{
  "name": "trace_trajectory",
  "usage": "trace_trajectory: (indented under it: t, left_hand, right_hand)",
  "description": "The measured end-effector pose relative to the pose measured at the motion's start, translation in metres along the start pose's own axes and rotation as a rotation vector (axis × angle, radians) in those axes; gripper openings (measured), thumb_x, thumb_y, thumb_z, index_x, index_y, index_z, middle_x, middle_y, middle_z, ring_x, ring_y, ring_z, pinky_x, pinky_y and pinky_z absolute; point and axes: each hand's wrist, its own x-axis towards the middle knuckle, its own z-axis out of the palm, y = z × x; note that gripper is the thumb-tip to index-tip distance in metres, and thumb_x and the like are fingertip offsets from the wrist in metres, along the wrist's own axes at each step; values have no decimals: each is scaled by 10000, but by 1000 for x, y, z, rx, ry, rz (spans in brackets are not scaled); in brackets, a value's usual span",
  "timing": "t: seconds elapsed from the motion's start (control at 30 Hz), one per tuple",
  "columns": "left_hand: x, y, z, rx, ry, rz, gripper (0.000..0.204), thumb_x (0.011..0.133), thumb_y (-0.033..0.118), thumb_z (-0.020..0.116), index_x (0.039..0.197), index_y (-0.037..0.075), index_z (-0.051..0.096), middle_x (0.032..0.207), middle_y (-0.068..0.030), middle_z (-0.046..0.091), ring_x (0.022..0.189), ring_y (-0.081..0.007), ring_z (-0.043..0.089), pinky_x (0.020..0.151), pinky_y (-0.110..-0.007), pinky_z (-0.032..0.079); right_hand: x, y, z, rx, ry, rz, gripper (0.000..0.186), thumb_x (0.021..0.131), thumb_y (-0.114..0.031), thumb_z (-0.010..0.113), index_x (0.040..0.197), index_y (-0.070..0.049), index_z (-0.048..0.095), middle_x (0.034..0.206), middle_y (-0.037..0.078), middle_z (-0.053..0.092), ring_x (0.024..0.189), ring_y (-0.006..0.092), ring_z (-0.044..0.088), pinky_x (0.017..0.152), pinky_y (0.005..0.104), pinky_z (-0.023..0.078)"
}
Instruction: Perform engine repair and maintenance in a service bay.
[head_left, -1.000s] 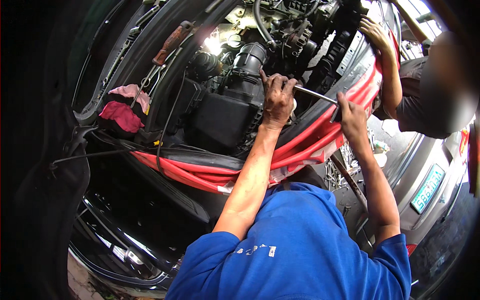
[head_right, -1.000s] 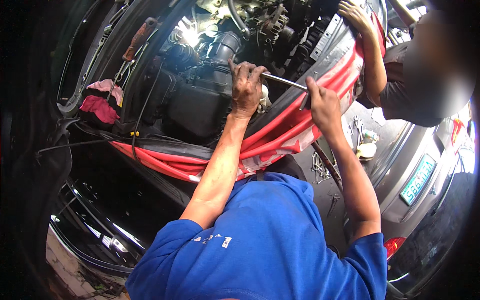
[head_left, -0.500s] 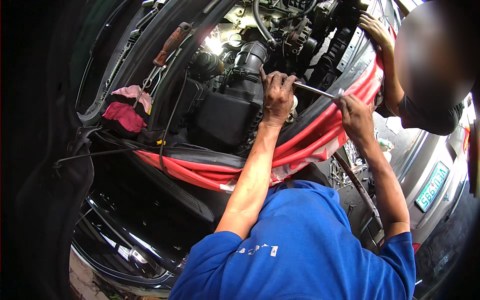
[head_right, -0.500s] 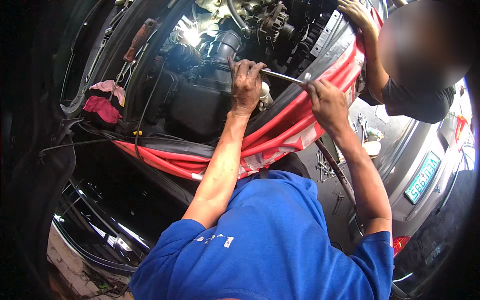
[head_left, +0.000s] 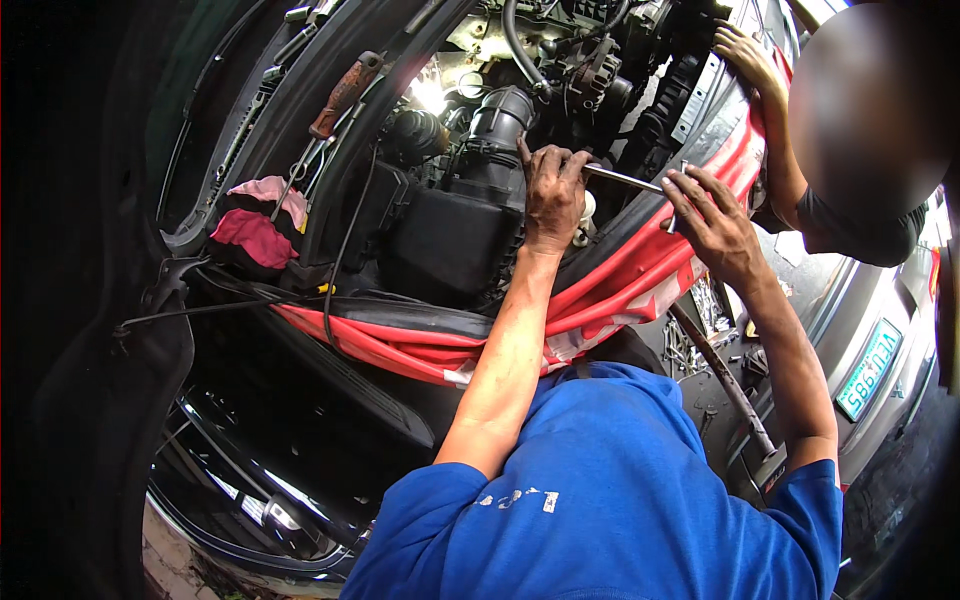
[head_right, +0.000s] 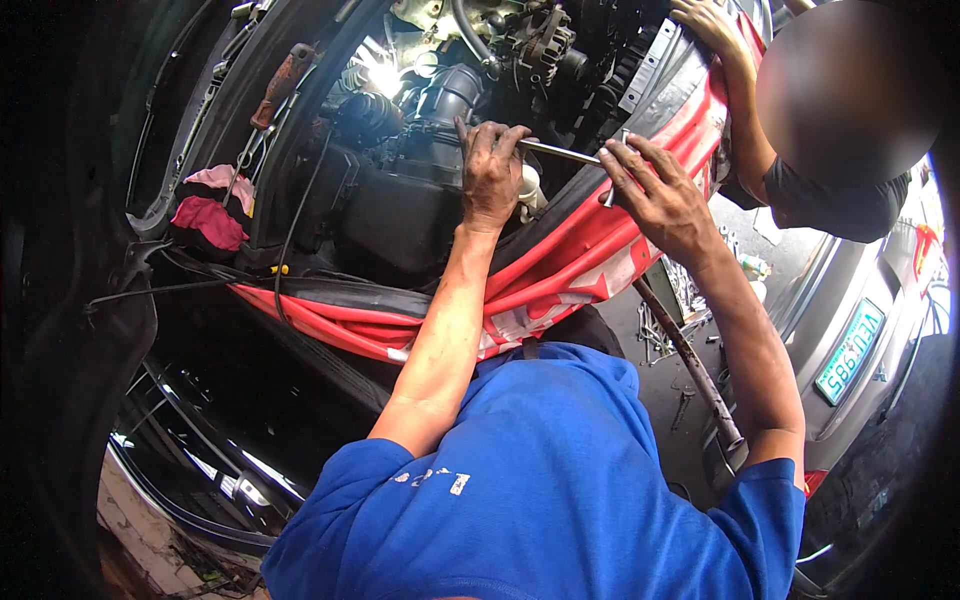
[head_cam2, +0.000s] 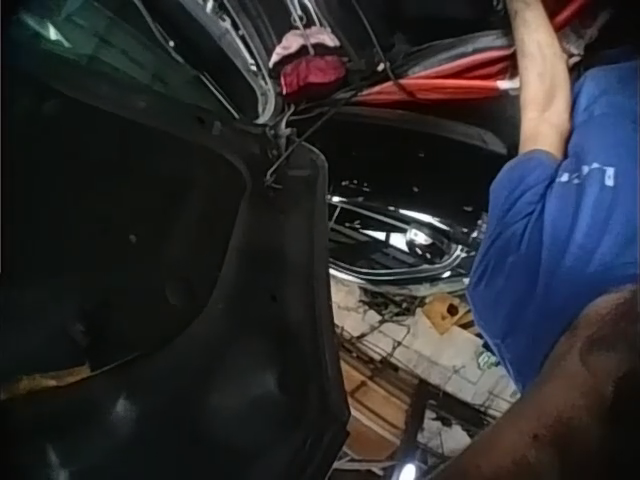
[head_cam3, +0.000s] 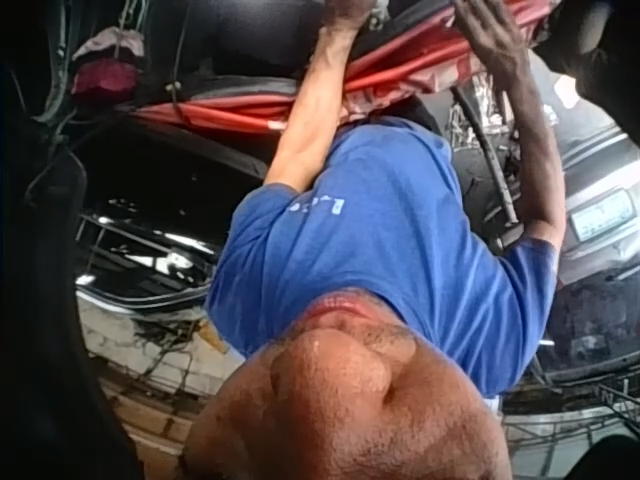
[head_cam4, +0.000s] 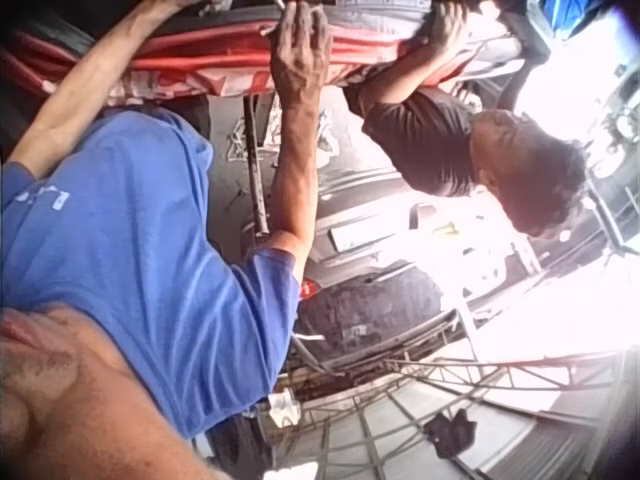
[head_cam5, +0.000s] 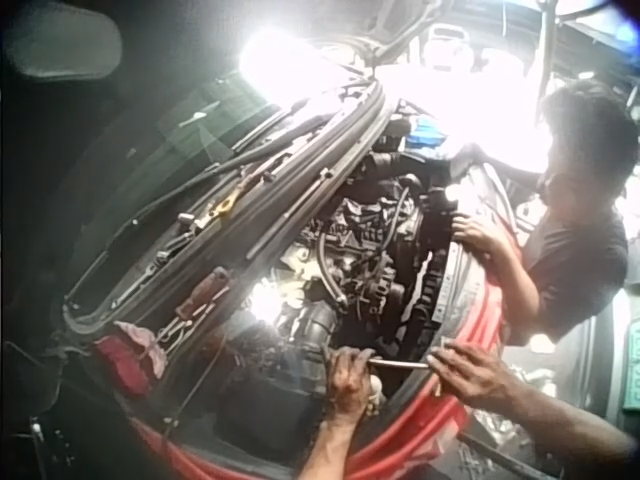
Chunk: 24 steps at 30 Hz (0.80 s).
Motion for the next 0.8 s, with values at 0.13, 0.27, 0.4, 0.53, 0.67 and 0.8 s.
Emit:
trace_trajectory:
  t: [0.13,0.27,0.4,0.53,0.67,0.8]
  left_hand:
    - [2,0,0,-15,-12,2,268,807,16,652,1053,119,683,930,-70,566,978,-283,577,1161,-598,260]
    - [7,-2,0,52,-53,30,265,813,32,657,1062,119,682,915,-74,568,963,-283,581,1151,-588,279]
    - [3,4,-6,2,-110,85,235,836,50,667,1056,129,688,863,-60,562,907,-274,587,1115,-553,341]
    - [4,6,-8,-17,-11,70,217,801,55,710,994,154,714,828,-46,536,854,-252,574,1091,-533,374]
    - [6,-1,-7,38,-31,65,225,769,75,739,976,161,722,828,-49,523,859,-250,571,1076,-521,388]
    - [5,-2,-2,23,7,55,197,767,100,755,949,171,732,838,-47,520,862,-263,562,1048,-522,406]
  right_hand:
    - [28,-30,0,950,33,1105,380,1007,-320,577,856,12,683,671,69,668,553,169,614,535,297,471]
    - [23,-8,8,1330,-70,1301,457,1019,-420,545,895,-1,681,631,53,644,519,124,581,520,263,447]
    - [6,-15,-7,1180,-95,970,348,1001,-328,609,927,7,667,690,47,651,598,122,598,581,250,458]
    - [2,-21,-12,725,-41,552,194,933,-130,685,1103,-35,674,816,81,620,715,167,589,664,293,481]
    - [7,-13,-3,335,21,208,397,840,-50,686,1234,-77,641,897,90,625,841,251,601,738,370,514]
    - [4,-6,1,211,31,78,503,787,-10,638,1280,-105,634,979,111,643,1002,290,625,864,384,544]
